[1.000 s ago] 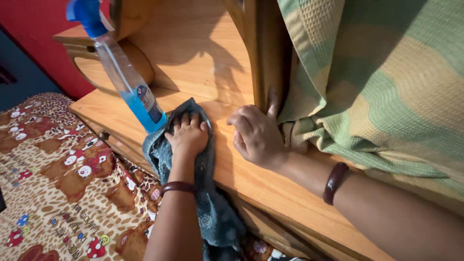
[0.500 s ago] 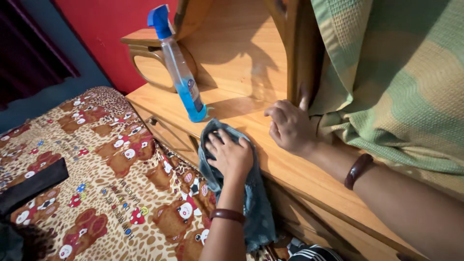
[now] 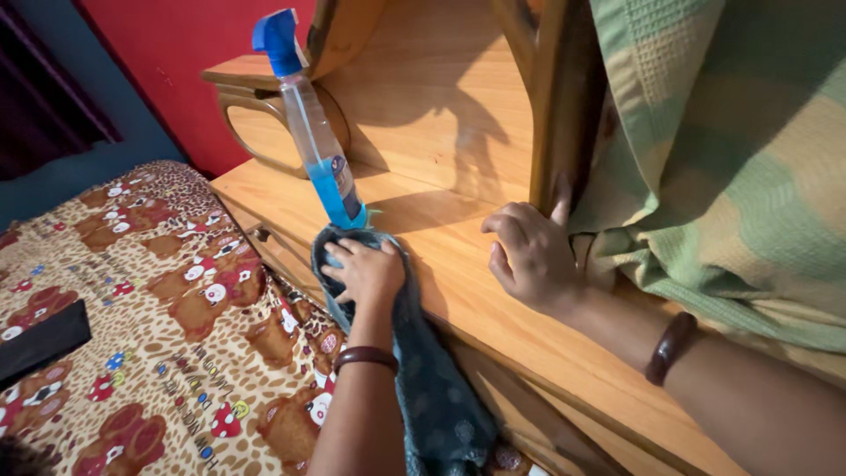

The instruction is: The person wipes the surface of a wooden dresser with a blue cloth. They move the cloth across the top and front edges, occasionally lifting a green cloth draped over the furniture to wipe underneath. A spray bottle is visible on the dresser but is not used during the clip.

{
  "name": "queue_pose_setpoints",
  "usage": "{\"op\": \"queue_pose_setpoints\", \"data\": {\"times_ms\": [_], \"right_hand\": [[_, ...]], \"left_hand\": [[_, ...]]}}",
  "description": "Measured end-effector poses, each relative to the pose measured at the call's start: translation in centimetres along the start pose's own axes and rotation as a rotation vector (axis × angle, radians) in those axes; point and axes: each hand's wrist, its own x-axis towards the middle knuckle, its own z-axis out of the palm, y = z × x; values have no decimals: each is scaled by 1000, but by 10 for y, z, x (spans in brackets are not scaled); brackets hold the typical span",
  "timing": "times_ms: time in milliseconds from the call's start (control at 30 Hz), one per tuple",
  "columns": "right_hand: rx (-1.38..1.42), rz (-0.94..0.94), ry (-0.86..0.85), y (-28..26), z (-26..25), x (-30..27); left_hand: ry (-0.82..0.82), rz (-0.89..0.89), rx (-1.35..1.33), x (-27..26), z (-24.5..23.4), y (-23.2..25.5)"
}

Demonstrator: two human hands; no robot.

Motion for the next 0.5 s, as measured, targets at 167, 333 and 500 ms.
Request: {"op": "queue_pose_setpoints", "data": {"times_ms": [167,333,500], "right_hand": [[9,51,-13,-6,-1,3],[1,71,9,-9,3,6],[2,83,-12,-9,3,6]], "left_hand": [[-23,-4,22,29,-6,1],[-39,-12,110,62,-13,0],[-18,8,129,73,-11,-2]]}}
